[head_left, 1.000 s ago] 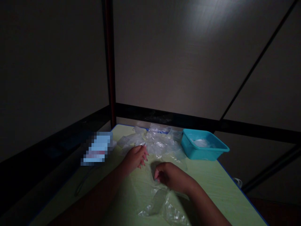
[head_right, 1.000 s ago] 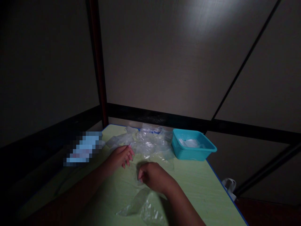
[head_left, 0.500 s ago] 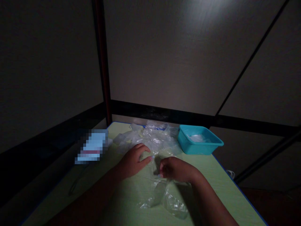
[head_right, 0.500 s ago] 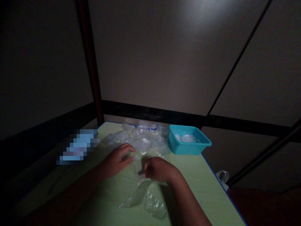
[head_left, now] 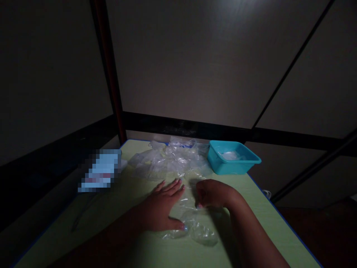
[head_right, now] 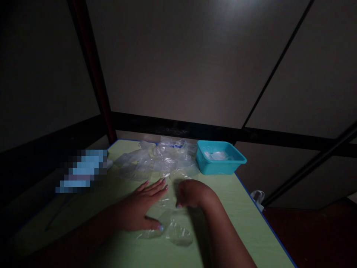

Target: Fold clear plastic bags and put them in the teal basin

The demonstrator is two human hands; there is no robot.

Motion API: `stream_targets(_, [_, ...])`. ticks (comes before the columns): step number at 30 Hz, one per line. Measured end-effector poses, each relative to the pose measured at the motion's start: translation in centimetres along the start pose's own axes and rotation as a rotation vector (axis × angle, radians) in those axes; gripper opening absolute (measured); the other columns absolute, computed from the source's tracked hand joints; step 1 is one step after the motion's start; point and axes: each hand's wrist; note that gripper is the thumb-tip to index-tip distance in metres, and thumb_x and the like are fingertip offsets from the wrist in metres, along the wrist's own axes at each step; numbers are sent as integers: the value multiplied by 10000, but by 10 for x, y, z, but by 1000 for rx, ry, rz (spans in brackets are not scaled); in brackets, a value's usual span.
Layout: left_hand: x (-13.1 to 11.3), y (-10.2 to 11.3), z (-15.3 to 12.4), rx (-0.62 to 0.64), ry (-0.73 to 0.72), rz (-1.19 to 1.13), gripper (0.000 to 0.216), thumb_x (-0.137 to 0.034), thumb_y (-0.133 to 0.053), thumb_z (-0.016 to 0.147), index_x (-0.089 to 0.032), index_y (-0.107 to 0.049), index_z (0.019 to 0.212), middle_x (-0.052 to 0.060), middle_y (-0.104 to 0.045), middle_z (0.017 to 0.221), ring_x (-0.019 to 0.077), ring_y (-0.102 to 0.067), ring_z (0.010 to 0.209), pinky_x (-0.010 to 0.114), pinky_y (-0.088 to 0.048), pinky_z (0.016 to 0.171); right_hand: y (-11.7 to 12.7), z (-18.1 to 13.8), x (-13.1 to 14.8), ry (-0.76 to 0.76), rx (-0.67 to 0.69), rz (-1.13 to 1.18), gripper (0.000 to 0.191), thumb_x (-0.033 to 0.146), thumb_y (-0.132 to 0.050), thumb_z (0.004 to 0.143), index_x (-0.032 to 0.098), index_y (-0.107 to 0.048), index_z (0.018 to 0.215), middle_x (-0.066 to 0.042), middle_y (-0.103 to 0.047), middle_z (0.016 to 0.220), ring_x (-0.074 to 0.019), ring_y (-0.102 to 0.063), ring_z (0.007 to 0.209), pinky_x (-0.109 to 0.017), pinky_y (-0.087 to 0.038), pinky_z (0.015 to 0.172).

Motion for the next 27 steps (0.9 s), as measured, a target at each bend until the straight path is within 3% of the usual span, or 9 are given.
stream_targets(3, [0, 0, 0, -2, 4, 15, 938, -704, -472, 683, -257, -66, 1399, 89, -11, 1466, 258, -35, 1340, 497, -46, 1062, 1, -4, 4, 62, -202, 41, 148, 259, -568, 756, 168, -615, 863, -43, -640, 770, -147, -551, 660, -224, -362, 563])
stream_targets(7, [-2, 3, 0, -38, -15, 14, 880, -688, -461, 706, -249, -134, 1395, 79, -98, 1468, 255, -55, 1341, 500, -50, 1065, -3, -17, 20, 233, -447, 113, 255, 302, -469, 846, 192, -558, 1058, -71, -609, 1028, -177, -542, 941, -283, -389, 817])
stream_targets(10, [-4, 7, 0, -94, -29, 8, 849, -682, -447, 720, -252, -153, 1391, 66, -121, 1468, 250, -65, 1341, 500, -38, 1068, -20, -33, 31, 275, -463, 36, 473, 349, -463, 852, 238, -375, 1303, -83, -427, 1325, -216, -375, 1208, -416, -226, 1019])
stream_targets(12, [-5, 9, -1, -105, -28, 5, 892, -699, -450, 703, -239, -129, 1397, 76, -99, 1470, 257, -62, 1341, 505, -27, 1067, -38, -45, 34, 283, -439, -40, 601, 376, -449, 855, 263, -196, 1388, -70, -265, 1428, -227, -242, 1295, -482, -114, 1054])
stream_targets(15, [-3, 9, -1, -65, -35, -1, 958, -724, -463, 666, -231, -96, 1401, 91, -51, 1470, 272, -45, 1339, 529, -2, 1055, -70, -59, 26, 284, -468, -154, 674, 427, -412, 859, 256, -62, 1409, -80, -206, 1441, -247, -209, 1309, -510, -133, 1045])
stream_targets(18, [-2, 9, -2, -33, -46, -11, 971, -719, -471, 661, -245, -59, 1401, 91, 3, 1467, 282, -23, 1337, 551, 26, 1039, -101, -66, 11, 344, -568, -293, 716, 488, -392, 847, 216, -45, 1411, -87, -280, 1407, -255, -295, 1273, -468, -239, 1022])
stream_targets(21, [-1, 8, -2, -14, -64, -24, 998, -724, -483, 645, -258, -28, 1401, 84, 21, 1465, 291, -11, 1335, 559, 49, 1030, -126, -70, -3, 414, -680, -462, 552, 330, -313, 903, 236, -100, 1403, -22, -417, 1332, -169, -432, 1187, -353, -291, 1014])
stream_targets(24, [0, 7, -2, 21, -86, -38, 1038, -735, -500, 619, -259, -11, 1400, 82, 19, 1464, 299, -8, 1333, 560, 64, 1027, -139, -75, -12, 445, -755, -563, 489, 196, -281, 897, 232, -220, 1382, 12, -443, 1316, -131, -420, 1193, -293, -287, 1014])
stream_targets(27, [0, 6, -1, 52, -99, -45, 1054, -741, -511, 601, -258, -24, 1401, 87, 22, 1463, 304, -16, 1333, 566, 70, 1023, -143, -79, -17, 455, -818, -573, 501, 166, -278, 883, 270, -242, 1372, 38, -442, 1320, -143, -375, 1227, -314, -286, 1016])
Point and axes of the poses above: each hand's wrist, its own z-axis towards the middle knuckle, its own y-axis out of the back of the hand, x = y × z
